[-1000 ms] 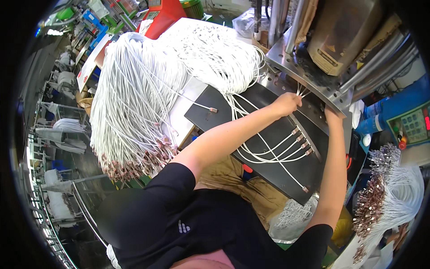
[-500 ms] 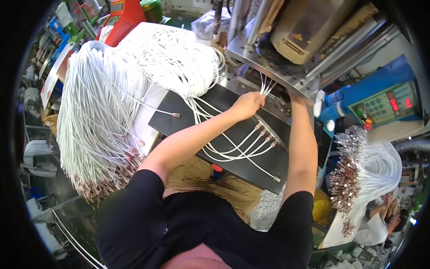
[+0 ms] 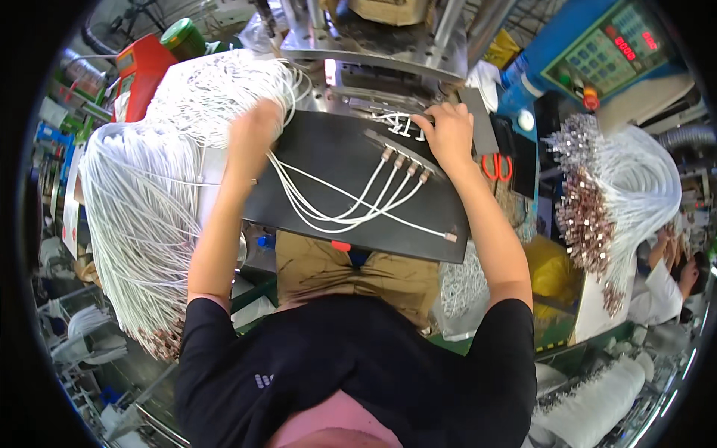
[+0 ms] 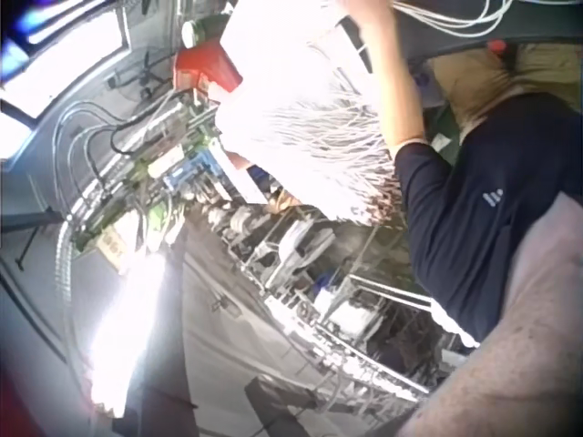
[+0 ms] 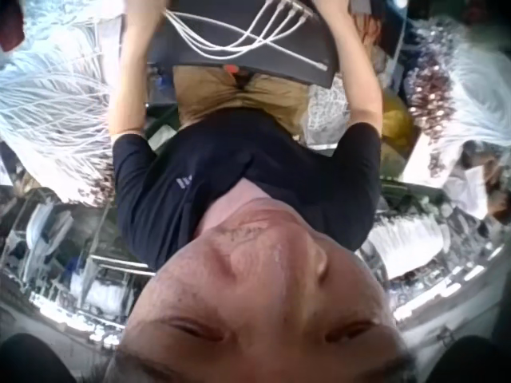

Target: Organizing and feeding bundles of white wires into a specialized wire-processing machine at a manual assembly station.

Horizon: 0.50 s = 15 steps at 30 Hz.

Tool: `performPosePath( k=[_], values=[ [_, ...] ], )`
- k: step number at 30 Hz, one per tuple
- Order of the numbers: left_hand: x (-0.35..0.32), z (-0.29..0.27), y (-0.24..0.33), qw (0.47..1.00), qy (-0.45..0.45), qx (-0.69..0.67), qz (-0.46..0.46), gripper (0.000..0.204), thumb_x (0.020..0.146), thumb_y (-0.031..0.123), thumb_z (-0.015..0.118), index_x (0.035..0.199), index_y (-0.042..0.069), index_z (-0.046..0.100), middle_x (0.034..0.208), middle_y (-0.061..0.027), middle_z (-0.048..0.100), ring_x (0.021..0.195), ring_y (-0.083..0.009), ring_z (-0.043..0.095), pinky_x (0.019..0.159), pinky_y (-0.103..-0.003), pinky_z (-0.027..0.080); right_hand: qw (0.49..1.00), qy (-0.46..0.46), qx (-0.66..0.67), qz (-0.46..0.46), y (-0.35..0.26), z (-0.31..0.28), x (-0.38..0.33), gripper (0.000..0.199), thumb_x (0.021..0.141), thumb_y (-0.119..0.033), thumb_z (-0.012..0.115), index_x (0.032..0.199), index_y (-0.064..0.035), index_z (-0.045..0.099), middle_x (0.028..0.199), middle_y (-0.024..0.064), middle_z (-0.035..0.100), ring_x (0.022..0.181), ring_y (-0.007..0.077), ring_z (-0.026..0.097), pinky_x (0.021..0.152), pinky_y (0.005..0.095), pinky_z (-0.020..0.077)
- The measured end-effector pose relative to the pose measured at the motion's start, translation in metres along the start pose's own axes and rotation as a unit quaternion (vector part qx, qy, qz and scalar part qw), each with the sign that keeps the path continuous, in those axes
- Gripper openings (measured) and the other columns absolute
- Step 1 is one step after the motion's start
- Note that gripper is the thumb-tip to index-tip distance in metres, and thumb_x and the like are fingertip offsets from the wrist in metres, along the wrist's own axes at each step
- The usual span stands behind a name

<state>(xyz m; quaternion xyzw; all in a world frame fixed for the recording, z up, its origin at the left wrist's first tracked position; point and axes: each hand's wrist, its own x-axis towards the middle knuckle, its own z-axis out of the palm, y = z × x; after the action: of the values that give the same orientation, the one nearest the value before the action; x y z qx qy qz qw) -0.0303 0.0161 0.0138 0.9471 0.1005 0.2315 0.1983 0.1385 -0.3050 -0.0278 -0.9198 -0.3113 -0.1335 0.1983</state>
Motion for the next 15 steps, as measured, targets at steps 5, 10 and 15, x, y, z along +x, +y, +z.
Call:
performPosePath(
  k=[5, 10, 15],
  values=[
    [-0.079, 0.074, 0.095, 0.916, -0.019, -0.143, 0.375, 0.016, 0.084, 0.025, 0.07, 0.089, 0.012, 0.063, 0.085, -0.0028, 0.059, 0.088, -0.0239, 0.062, 0.076, -0.039, 0.052, 0.998, -0.035, 0.051, -0.018, -0.004, -0.04, -0.042, 0.029, 0.092, -0.022, 0.067, 0.117, -0.008, 0.068, 0.102, 0.0162, 0.061, 0.095, 0.0338, 0.057, 0.087, 0.0392, 0.0441],
    [-0.089, 0.087, 0.108, 0.936, -0.022, -0.104, 0.337, 0.017, 0.083, 0.023, 0.072, 0.087, 0.009, 0.063, 0.087, -0.0049, 0.06, 0.086, -0.0239, 0.061, 0.077, -0.037, 0.051, 0.978, -0.161, 0.131, -0.02, 0.006, -0.037, -0.069, 0.024, 0.094, -0.018, 0.064, 0.111, -0.002, 0.066, 0.099, 0.0167, 0.059, 0.098, 0.0338, 0.057, 0.086, 0.0384, 0.0446],
    [-0.068, 0.092, 0.099, 0.964, -0.063, -0.05, 0.255, 0.018, 0.087, 0.024, 0.07, 0.081, 0.008, 0.063, 0.082, -0.0069, 0.061, 0.079, -0.0256, 0.061, 0.071, -0.035, 0.051, 0.977, 0.029, 0.207, -0.036, 0.002, 0.008, -0.009, 0.024, 0.097, -0.021, 0.059, 0.109, 0.0, 0.065, 0.101, 0.0182, 0.062, 0.1, 0.0356, 0.06, 0.087, 0.0399, 0.0463]
  ],
)
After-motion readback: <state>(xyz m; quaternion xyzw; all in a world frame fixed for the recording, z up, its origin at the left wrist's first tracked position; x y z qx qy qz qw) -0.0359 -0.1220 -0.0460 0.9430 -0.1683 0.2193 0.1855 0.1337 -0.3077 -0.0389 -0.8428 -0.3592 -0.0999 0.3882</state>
